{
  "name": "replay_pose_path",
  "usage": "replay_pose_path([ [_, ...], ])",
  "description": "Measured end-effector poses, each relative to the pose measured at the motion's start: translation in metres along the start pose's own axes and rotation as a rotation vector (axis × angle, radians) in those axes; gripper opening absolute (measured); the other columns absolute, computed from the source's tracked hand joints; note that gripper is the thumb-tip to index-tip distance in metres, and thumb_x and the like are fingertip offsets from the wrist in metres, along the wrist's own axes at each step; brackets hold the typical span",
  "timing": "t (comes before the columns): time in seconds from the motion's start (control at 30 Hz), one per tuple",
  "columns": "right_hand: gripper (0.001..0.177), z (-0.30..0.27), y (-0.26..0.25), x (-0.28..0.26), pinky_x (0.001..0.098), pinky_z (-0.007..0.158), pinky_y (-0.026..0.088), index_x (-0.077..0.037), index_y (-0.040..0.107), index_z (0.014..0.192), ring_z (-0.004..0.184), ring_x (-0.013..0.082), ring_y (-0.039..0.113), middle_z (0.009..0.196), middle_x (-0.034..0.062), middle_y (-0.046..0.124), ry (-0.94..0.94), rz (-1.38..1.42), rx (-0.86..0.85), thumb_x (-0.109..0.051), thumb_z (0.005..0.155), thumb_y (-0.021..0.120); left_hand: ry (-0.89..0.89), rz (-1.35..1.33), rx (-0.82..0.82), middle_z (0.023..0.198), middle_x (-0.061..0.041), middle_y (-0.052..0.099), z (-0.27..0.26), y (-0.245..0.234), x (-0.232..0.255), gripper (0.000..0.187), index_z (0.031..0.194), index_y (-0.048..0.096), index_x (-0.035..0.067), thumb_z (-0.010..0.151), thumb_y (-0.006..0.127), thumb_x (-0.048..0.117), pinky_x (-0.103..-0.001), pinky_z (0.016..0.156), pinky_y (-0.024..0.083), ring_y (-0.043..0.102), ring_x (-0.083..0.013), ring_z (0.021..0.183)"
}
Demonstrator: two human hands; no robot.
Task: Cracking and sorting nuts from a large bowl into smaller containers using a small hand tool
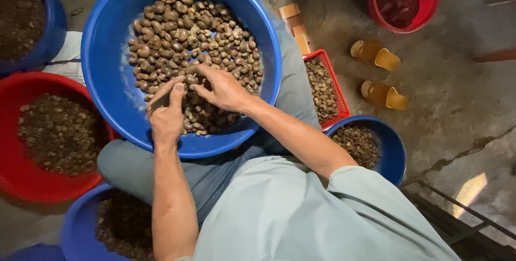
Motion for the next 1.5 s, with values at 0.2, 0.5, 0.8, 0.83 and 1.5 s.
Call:
replay_pose_path([
  [0.2,0.035,-0.003,-0.002,-0.006,0.0541,0.083,0.061,-0.006,0.057,0.135,0.103,0.0450,0.071,0.113,0.0229,0.071,-0.054,-0.027,0.025,-0.018,0.103,0.064,0.005,-0.045,-0.029,0.109,-0.025,0.074,-0.002,0.002,0.009,0.020,0.121,0.076,0.002,0.112,0.067,0.018,-0.049,0.090,0.059,0.073,-0.0361,0.104],
  [0.5,0.032,-0.006,0.004,0.000,0.0513,0.082,0.062,-0.005,0.059,0.134,0.101,0.0417,0.073,0.112,0.0213,0.072,-0.139,-0.079,0.062,-0.018,0.106,0.063,-0.001,-0.051,-0.020,0.107,-0.022,0.074,0.000,-0.003,-0.009,0.020,0.122,0.076,0.004,0.113,0.067,0.019,-0.044,0.083,0.060,0.073,-0.0314,0.104],
  [0.8,0.031,-0.007,0.005,0.007,0.0495,0.076,0.062,-0.012,0.063,0.130,0.097,0.0386,0.074,0.107,0.0158,0.074,-0.135,-0.084,0.086,-0.028,0.104,0.065,-0.038,-0.125,-0.030,0.122,-0.026,0.070,-0.002,-0.004,-0.021,0.023,0.127,0.073,0.003,0.114,0.063,0.020,-0.049,0.091,0.060,0.069,-0.0398,0.116],
  [0.83,0.032,-0.007,0.004,0.007,0.0504,0.076,0.061,-0.014,0.063,0.130,0.099,0.0390,0.073,0.109,0.0149,0.072,-0.147,-0.078,0.100,-0.029,0.103,0.068,-0.054,-0.139,-0.040,0.125,-0.028,0.069,-0.003,-0.004,-0.023,0.026,0.129,0.071,0.002,0.116,0.059,0.020,-0.053,0.095,0.059,0.067,-0.0419,0.118],
  [1.5,0.037,0.003,0.002,0.020,0.0525,0.100,0.055,-0.014,0.061,0.137,0.123,0.0389,0.065,0.125,0.0178,0.069,0.037,0.407,0.042,-0.026,0.103,0.071,-0.044,-0.187,-0.051,0.133,-0.025,0.067,0.000,-0.002,-0.007,0.027,0.127,0.071,0.003,0.115,0.058,0.024,-0.056,0.110,0.049,0.059,-0.0418,0.133],
])
Point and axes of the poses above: each hand's wrist, its own z-axis towards the middle knuckle, its own y-axis out of the palm, x = y × z, the point moved 7 cm from there along z, towards the middle knuckle
